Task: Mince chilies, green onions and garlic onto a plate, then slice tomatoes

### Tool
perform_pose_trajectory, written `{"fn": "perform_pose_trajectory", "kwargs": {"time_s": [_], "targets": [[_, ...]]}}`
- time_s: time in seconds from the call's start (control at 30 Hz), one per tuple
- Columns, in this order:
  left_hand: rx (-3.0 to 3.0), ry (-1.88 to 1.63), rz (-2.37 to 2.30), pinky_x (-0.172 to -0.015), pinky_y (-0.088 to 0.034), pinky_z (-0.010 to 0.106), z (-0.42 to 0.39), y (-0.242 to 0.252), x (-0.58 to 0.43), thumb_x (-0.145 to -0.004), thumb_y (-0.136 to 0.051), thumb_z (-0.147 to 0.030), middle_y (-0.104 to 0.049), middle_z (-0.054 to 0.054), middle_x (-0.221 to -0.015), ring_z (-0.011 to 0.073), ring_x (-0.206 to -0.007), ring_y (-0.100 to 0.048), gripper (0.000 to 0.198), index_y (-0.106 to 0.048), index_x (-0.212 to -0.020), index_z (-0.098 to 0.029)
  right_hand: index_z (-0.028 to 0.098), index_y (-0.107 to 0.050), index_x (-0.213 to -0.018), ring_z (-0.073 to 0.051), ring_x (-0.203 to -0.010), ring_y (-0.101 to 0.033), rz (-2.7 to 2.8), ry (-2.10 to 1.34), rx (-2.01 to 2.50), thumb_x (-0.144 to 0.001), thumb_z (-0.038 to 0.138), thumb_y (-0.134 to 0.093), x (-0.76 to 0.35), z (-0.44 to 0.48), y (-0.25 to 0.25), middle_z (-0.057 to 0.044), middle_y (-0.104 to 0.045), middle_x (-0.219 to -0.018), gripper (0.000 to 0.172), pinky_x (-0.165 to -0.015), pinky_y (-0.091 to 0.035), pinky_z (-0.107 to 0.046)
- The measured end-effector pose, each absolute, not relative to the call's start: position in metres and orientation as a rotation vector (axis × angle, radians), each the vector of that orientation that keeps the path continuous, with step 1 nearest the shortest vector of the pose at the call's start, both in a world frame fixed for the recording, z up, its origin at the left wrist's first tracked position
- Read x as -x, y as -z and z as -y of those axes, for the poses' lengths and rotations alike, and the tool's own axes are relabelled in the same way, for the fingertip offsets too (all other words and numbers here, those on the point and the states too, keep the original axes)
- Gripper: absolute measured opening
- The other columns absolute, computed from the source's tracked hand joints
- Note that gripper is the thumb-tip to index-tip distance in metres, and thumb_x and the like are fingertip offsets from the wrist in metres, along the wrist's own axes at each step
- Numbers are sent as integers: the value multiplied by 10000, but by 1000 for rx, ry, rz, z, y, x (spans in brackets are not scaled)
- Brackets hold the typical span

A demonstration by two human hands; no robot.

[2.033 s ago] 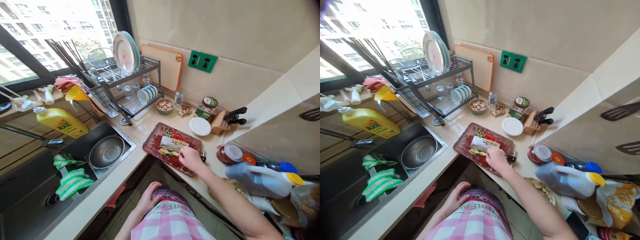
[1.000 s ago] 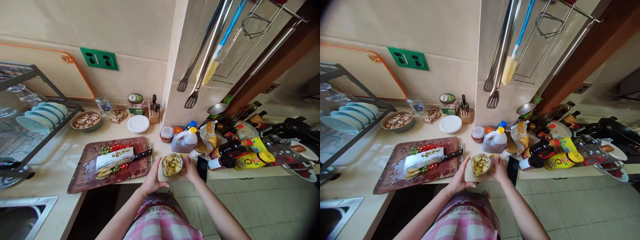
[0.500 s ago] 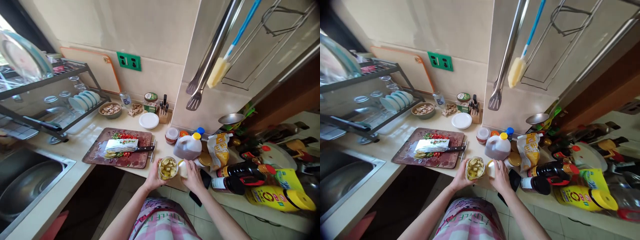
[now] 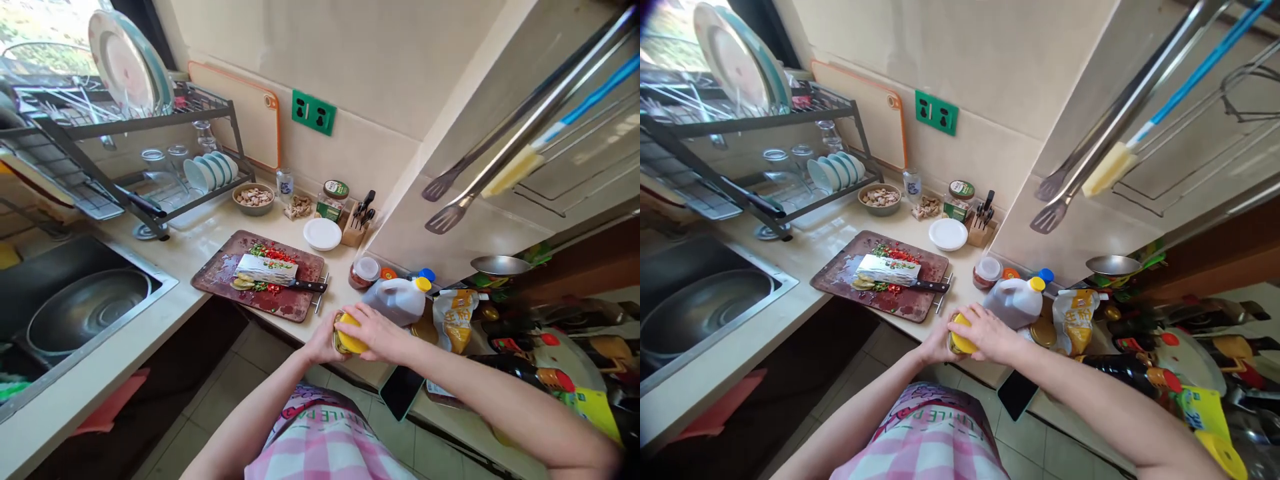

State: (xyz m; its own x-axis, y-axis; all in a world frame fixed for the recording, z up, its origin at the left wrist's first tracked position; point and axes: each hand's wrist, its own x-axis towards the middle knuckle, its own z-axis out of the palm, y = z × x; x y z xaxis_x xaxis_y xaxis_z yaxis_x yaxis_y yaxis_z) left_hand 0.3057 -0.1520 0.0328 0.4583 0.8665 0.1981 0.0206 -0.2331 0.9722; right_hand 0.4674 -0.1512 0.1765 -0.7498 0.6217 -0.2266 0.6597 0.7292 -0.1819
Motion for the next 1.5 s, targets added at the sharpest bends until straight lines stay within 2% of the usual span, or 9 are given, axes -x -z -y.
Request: {"fn": "perform_pose_trajectory", "kwargs": {"time_s": [0.17,0.4,0.6,0.73,0.83,0.93,1.3,1.43,1.5], "targets": [[-1732,-1008,-710,-909,-418,390,142,-28,-297,-476,-761,-312,-493,116,-1166,273,-1041,-502,883,-338,-1241,-186,292,-378,-1323,-305,-1116,-384,-2778,190,-797,-645,405,-673,-460,141,-164,-142,-361,-1333,748,-857,-394,-436],[-1821,-941,-734,-886,-438,406,130,-24,-289,-469,-748,-295,-498,96,-1107,264,-1012,-512,841,-340,-1197,-188,262,-264,-1387,-334,-988,-454,-2554,17,-1429,-693,517,-562,-440,158,-139,-188,-420,-1262,796,-694,-444,-415],[-1862,-882,-783,-946,-399,435,118,-25,-291,-486,-712,-244,-472,125,-1172,278,-1084,-481,873,-296,-1249,-156,191,-235,-1390,-278,-778,-560,-1966,62,-1978,-780,617,-400,-400,155,-154,-194,-517,-1034,762,-653,-427,-398],[-1873,-862,-757,-967,-382,448,112,-21,-287,-469,-755,-317,-463,131,-1184,283,-1107,-466,919,-302,-1250,-143,256,-139,-1416,-264,-848,-570,-2136,271,-1830,-698,683,-491,-415,154,-171,-183,-449,-1209,907,-719,-419,-371],[-1915,-807,-631,-976,-373,472,109,-17,-282,-451,-777,-324,-455,122,-1205,294,-1128,-457,958,-291,-1264,-178,368,-233,-1376,-291,-968,-502,-2437,211,-1356,-651,671,-563,-432,150,-179,-131,-312,-1373,853,-760,-409,-385],[-1928,-818,-626,-977,-367,486,108,-11,-282,-506,-755,-338,-440,134,-1239,312,-1155,-443,901,-296,-1269,-202,384,-325,-1330,-280,-927,-492,-2458,119,-1188,-709,666,-492,-436,143,-175,-131,-356,-1330,702,-707,-418,-392],[-1850,-786,-608,-987,-382,470,112,-3,-279,-561,-733,-336,-485,160,-1238,317,-1156,-473,838,-319,-1264,-143,240,-392,-1255,-271,-798,-551,-2187,137,-1930,-617,709,-516,-406,170,-152,-159,-438,-1143,802,-617,-469,-406],[-1866,-762,-624,-918,-446,480,119,-23,-286,-640,-693,-334,-524,150,-1206,315,-1103,-524,832,-248,-1326,-179,247,-403,-1252,-253,-744,-573,-2225,281,-1903,-588,683,-564,-417,173,-185,-111,-480,-1030,811,-640,-480,-421],[-1917,-803,-563,-962,-405,506,126,-51,-290,-652,-694,-367,-435,166,-1318,339,-1213,-425,897,-186,-1374,-205,280,-390,-1270,-237,-731,-575,-2246,300,-1937,-595,660,-577,-434,185,-218,-89,-470,-1025,797,-659,-480,-421]]}}
